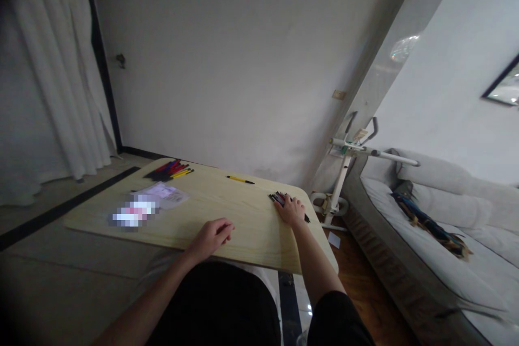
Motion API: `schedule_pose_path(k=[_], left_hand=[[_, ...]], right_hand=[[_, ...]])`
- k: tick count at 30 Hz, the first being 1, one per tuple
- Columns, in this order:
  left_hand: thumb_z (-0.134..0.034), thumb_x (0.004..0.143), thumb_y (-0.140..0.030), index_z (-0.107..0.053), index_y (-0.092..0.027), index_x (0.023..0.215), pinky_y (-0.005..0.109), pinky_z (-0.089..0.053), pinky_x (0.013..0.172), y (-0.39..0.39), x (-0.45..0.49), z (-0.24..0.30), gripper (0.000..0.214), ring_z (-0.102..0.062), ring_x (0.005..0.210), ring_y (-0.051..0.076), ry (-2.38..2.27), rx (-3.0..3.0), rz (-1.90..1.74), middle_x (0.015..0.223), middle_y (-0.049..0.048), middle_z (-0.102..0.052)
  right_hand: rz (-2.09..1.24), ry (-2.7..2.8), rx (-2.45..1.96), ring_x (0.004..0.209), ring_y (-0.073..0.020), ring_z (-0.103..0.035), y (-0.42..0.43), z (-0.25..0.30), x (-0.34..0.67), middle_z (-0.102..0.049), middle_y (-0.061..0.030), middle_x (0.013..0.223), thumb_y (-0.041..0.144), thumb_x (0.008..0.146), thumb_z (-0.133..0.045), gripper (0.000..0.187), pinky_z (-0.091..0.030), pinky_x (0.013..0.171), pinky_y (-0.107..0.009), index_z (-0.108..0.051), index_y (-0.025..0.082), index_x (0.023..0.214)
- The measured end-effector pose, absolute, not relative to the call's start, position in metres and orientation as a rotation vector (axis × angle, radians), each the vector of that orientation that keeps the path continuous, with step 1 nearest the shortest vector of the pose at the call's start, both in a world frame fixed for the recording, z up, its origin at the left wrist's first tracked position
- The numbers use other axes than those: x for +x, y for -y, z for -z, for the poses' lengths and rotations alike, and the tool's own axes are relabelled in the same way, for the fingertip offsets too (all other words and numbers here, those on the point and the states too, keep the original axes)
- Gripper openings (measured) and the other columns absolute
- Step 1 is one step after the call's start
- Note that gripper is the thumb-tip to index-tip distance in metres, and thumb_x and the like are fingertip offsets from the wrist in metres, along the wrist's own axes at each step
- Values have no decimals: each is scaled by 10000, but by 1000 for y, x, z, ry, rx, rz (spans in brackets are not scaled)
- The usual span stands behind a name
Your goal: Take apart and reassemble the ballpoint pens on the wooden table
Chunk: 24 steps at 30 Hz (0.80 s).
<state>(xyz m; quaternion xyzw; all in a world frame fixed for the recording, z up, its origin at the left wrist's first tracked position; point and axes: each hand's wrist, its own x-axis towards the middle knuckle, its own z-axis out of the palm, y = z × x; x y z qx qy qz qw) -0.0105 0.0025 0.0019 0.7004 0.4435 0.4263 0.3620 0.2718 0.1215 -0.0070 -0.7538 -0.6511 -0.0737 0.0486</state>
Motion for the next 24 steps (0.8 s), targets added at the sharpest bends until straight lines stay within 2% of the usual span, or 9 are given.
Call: schedule_pose_path(k=[9,15,24], left_hand=[[-397,772,-427,-560,-155,743,215,-353,490,-7,-9,4,318,-494,515,115,-1125,1769,-1094,574,1,-538],[-408,758,-451,-552,-157,709,222,-347,478,-9,-8,6,331,-485,499,120,-1159,1780,-1077,555,5,-528],[-405,757,-479,-545,-157,718,229,-372,482,-10,-7,5,353,-493,498,125,-1134,1790,-1077,559,8,-519]], right_hand=[[210,2018,-2213,1029,-295,-413,-113,1,262,-485,-169,1085,556,812,-293,536,-294,797,-393,-421,158,1148],[172,2056,-2142,1014,-282,-444,-105,-8,255,-494,-169,1066,447,836,-347,425,-317,781,-374,-397,160,1144],[63,2166,-2020,926,-256,-528,-98,-16,239,-540,-148,1020,249,759,-481,389,-367,707,-307,-401,153,1128]])
